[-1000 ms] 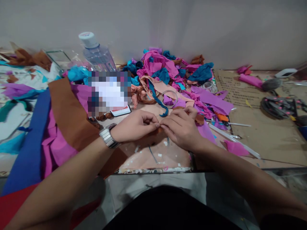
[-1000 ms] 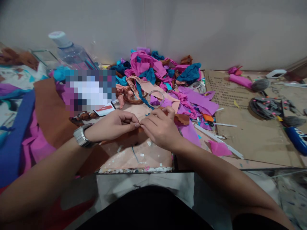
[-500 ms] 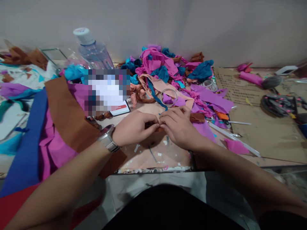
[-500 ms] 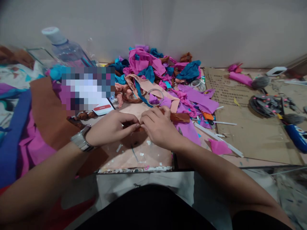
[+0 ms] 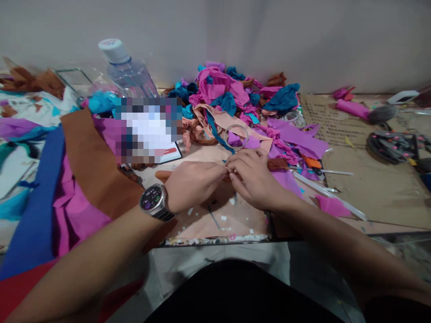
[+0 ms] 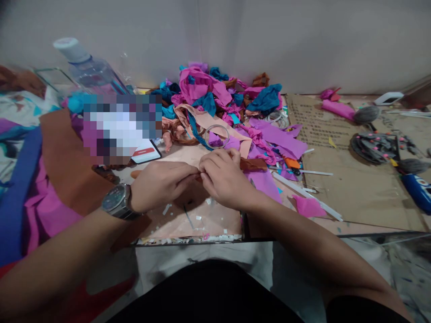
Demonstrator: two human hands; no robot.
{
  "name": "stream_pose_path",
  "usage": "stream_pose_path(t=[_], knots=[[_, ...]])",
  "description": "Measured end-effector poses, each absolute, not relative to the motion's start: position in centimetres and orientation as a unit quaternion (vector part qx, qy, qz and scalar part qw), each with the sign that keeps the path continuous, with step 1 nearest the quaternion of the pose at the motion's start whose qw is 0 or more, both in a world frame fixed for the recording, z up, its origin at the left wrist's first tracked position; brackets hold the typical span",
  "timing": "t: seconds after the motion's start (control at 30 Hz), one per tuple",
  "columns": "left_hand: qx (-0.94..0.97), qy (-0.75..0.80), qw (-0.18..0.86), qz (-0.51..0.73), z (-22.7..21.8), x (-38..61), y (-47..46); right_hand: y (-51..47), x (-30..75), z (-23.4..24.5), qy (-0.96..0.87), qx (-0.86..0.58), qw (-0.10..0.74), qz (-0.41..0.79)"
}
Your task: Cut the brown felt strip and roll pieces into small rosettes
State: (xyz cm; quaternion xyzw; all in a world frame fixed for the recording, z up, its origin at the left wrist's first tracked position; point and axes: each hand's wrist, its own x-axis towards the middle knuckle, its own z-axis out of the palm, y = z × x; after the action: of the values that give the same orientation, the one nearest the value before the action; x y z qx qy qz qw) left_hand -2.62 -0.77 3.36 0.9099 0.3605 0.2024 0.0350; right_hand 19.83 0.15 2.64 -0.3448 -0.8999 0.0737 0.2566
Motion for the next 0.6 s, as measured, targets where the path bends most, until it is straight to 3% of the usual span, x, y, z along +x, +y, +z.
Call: stream_pose_path(t=[0.27,0.6], knots=[[0.889,0.386,0.12,0.214,3.8,-2.4,-0.7,0.2,20.0,2.5,-0.89,-0.352,0.268,0.107],[0.881,0.398,0.14,0.213,4.3,-2.5,-0.6,0.2,20.2,2.6,-0.886,-0.35,0.274,0.133]])
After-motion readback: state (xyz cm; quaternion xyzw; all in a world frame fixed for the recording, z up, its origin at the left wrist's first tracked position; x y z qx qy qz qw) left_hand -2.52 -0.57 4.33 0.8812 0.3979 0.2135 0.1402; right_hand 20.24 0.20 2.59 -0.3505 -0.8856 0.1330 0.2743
